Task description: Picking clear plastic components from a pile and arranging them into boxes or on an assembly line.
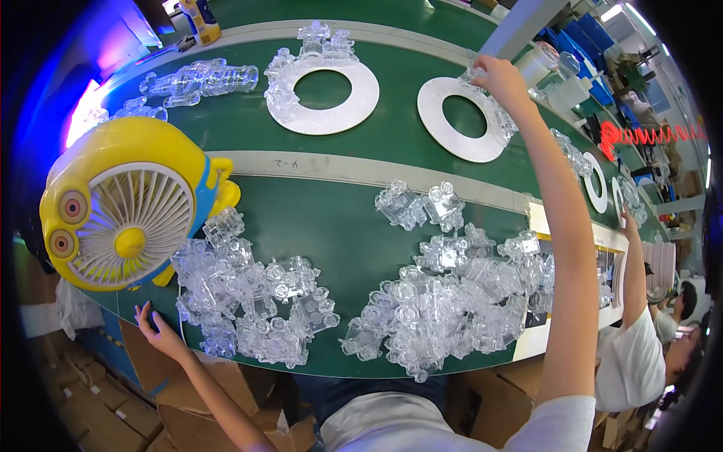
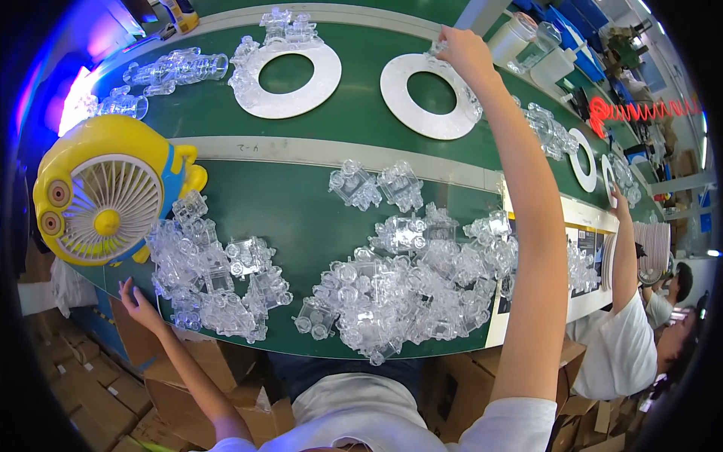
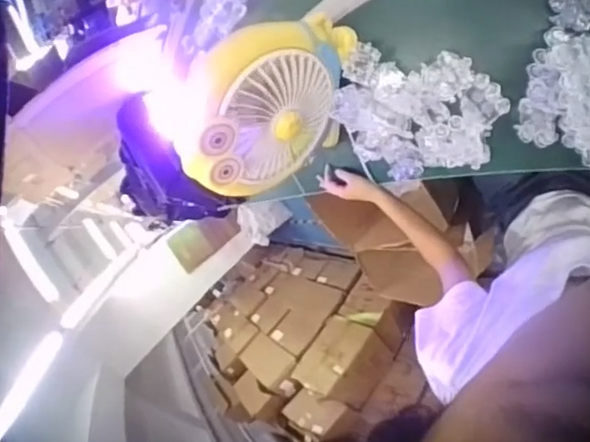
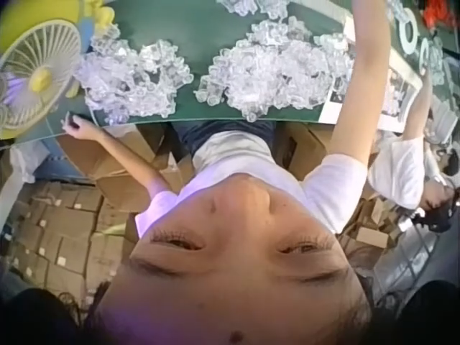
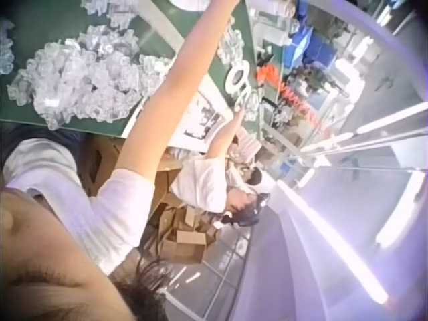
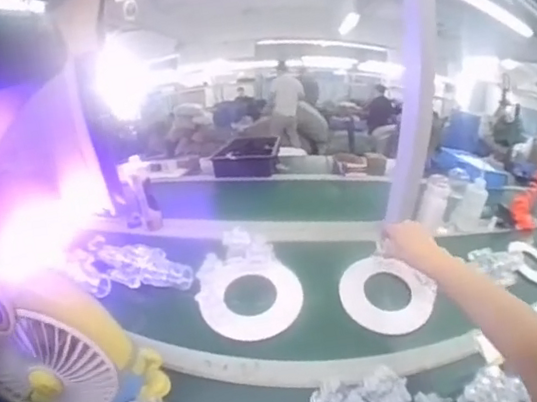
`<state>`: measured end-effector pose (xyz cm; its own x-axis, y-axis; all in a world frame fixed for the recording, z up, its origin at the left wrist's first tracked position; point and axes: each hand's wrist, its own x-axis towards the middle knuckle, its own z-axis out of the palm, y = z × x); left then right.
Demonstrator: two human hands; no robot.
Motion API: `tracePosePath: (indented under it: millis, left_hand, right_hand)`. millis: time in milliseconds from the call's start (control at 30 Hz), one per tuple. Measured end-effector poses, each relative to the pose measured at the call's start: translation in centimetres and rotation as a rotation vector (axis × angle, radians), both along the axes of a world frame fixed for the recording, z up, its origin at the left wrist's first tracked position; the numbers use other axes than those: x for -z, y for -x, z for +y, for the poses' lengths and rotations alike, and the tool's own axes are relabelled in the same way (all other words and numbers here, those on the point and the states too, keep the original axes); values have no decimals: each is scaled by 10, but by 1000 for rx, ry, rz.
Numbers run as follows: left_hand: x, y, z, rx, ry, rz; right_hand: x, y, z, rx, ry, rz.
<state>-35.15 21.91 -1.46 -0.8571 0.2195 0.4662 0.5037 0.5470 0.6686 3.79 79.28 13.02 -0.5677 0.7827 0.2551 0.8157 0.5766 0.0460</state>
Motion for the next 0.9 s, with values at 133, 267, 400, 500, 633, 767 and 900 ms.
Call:
tracePosePath:
  millis: [133,267,400,500,633,767,900]
  left_hand:
    - [-5,-1,-3,12,10,6]
    - [-4,0,-3,5,-1,-10]
    - [-3,-2,2,-4,-19,-36]
    - [-4,-1,0,-1,-7,-18]
    - [-2,2,-1,12,-21,-35]
    - [-1,2,-3,17,-29,-27]
    - [-2,0,-2,2,-31,-15]
  right_hand:
    - [12,8,7,67,14,12]
    - [18,7,18,71,22,12]
    - [21,7,21,43,15,-8]
    - [23,10,25,17,14,-21]
    - [20,13,31,-8,18,-71]
    - [17,18,21,-3,14,-61]
    - [15,25,13,-5,34,-94]
